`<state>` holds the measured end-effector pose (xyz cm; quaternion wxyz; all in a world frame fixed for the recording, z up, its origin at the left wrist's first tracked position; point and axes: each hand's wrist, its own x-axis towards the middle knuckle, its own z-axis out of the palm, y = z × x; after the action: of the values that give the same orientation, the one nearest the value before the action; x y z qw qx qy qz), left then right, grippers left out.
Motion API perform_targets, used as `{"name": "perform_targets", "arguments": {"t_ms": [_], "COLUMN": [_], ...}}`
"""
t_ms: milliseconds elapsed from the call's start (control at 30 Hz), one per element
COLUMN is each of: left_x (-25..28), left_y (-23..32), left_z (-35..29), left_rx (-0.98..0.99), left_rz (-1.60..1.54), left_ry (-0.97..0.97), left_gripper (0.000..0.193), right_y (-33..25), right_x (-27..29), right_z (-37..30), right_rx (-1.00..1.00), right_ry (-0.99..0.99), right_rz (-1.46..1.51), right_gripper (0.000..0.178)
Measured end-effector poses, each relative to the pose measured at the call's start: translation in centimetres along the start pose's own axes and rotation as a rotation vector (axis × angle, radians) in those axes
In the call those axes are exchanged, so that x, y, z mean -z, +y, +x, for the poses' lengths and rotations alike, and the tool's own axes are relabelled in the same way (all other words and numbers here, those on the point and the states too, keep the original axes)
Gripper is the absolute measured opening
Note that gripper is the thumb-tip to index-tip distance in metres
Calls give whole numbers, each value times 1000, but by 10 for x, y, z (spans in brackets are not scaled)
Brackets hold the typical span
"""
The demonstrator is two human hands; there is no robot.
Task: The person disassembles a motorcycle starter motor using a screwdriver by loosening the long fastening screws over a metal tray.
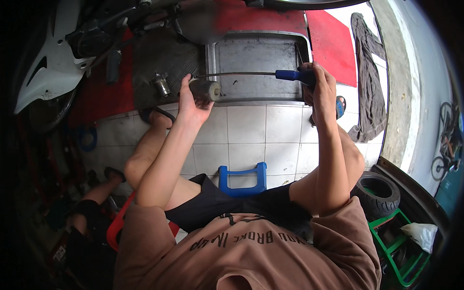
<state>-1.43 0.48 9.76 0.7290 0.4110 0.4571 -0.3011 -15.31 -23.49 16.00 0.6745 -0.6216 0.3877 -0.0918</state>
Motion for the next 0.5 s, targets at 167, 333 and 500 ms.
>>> {"name": "perform_targets", "arguments": {"t_ms": [167, 333, 500], "left_x": [-2, -2, 4], "left_y": [3, 1, -2], "left_z": [-2, -1, 1], "left_rx": [6, -1, 9], "left_rz": [10, -11, -12], "left_ry": [-7, -20, -48], "left_gripper": [56, 55, 57], "right_y": [11, 6, 4], "right_x": [-10, 2, -10], "right_z": [4, 0, -7], "right_rx": [156, -16, 212], "right_ry": [41, -56, -20], "right_rz": [222, -72, 150], "right_gripper": [34, 36, 33]}}
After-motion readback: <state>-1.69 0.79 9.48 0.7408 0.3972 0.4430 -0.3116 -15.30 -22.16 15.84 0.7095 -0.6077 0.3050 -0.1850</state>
